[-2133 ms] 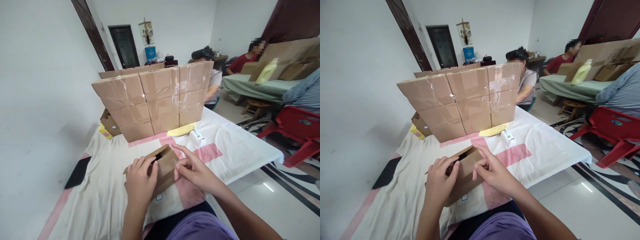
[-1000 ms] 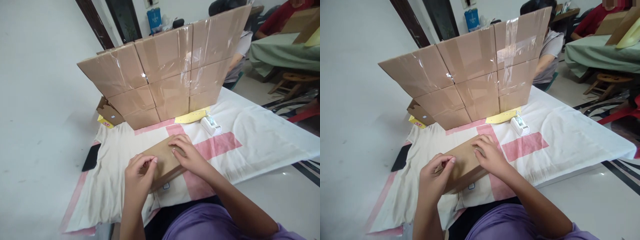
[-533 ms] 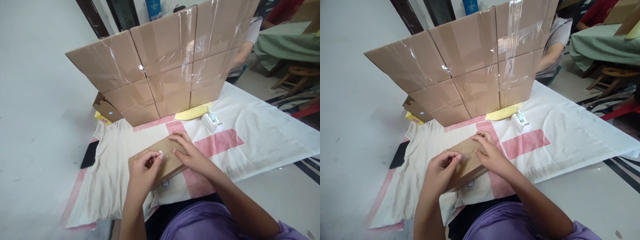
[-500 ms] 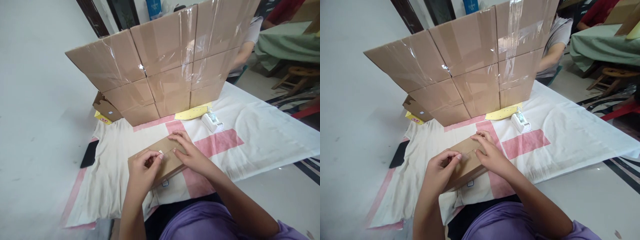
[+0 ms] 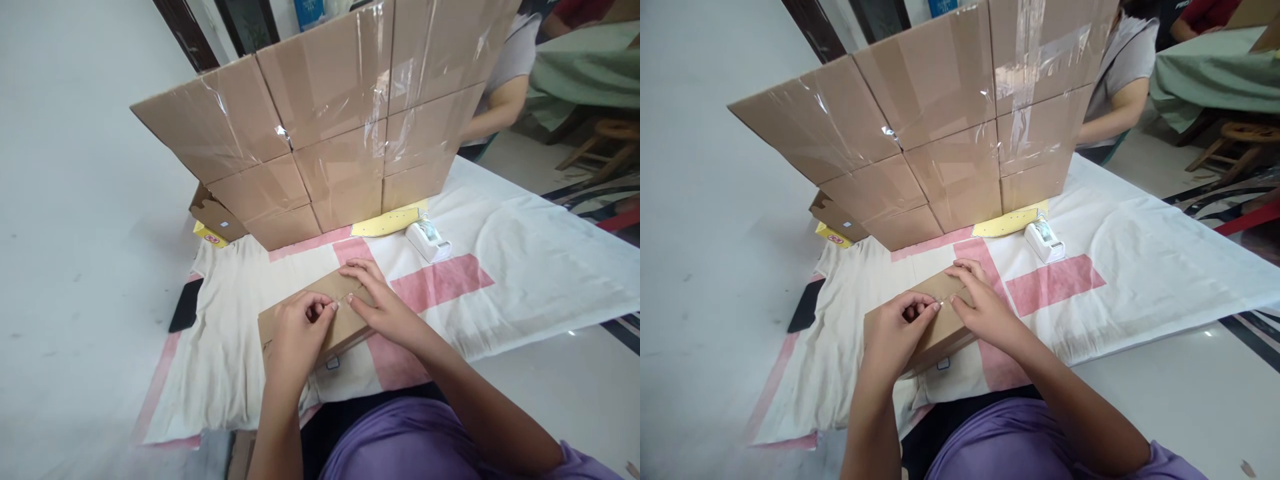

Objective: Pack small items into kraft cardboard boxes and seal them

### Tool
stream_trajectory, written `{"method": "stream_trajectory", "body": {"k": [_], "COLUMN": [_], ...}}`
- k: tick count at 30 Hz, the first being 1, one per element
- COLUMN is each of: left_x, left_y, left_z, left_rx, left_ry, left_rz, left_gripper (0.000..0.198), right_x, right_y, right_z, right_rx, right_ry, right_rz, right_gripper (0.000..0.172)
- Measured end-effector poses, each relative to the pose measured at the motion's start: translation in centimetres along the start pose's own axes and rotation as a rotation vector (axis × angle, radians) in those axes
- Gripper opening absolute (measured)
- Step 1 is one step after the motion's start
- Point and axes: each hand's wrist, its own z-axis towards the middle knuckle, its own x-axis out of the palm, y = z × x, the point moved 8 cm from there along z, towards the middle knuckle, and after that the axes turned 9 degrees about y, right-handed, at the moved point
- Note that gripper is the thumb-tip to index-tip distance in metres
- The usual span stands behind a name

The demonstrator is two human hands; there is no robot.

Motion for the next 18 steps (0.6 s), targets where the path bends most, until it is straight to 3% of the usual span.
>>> {"method": "stream_trajectory", "body": {"k": [8, 15, 18], "left_x": [-0.3, -0.5, -0.6], "left_y": [-1.0, -0.2, 0.0], "left_z": [-0.3, -0.2, 0.0], "left_rx": [-0.028, -0.058, -0.084], "left_ry": [0.008, -0.008, -0.028], "left_rz": [0.238, 0.163, 0.154], "left_gripper": [0.005, 0.024, 0.018], "right_x": [-0.1, -0.1, -0.1], "right_y": [0.1, 0.0, 0.0], "right_z": [0.0, 0.0, 0.0], "right_rx": [-0.006, 0.012, -0.005], "right_ry": [-0.006, 0.016, 0.022], "right_rz": [-0.008, -0.006, -0.013], "right_gripper": [0.043, 0.042, 0.041]}}
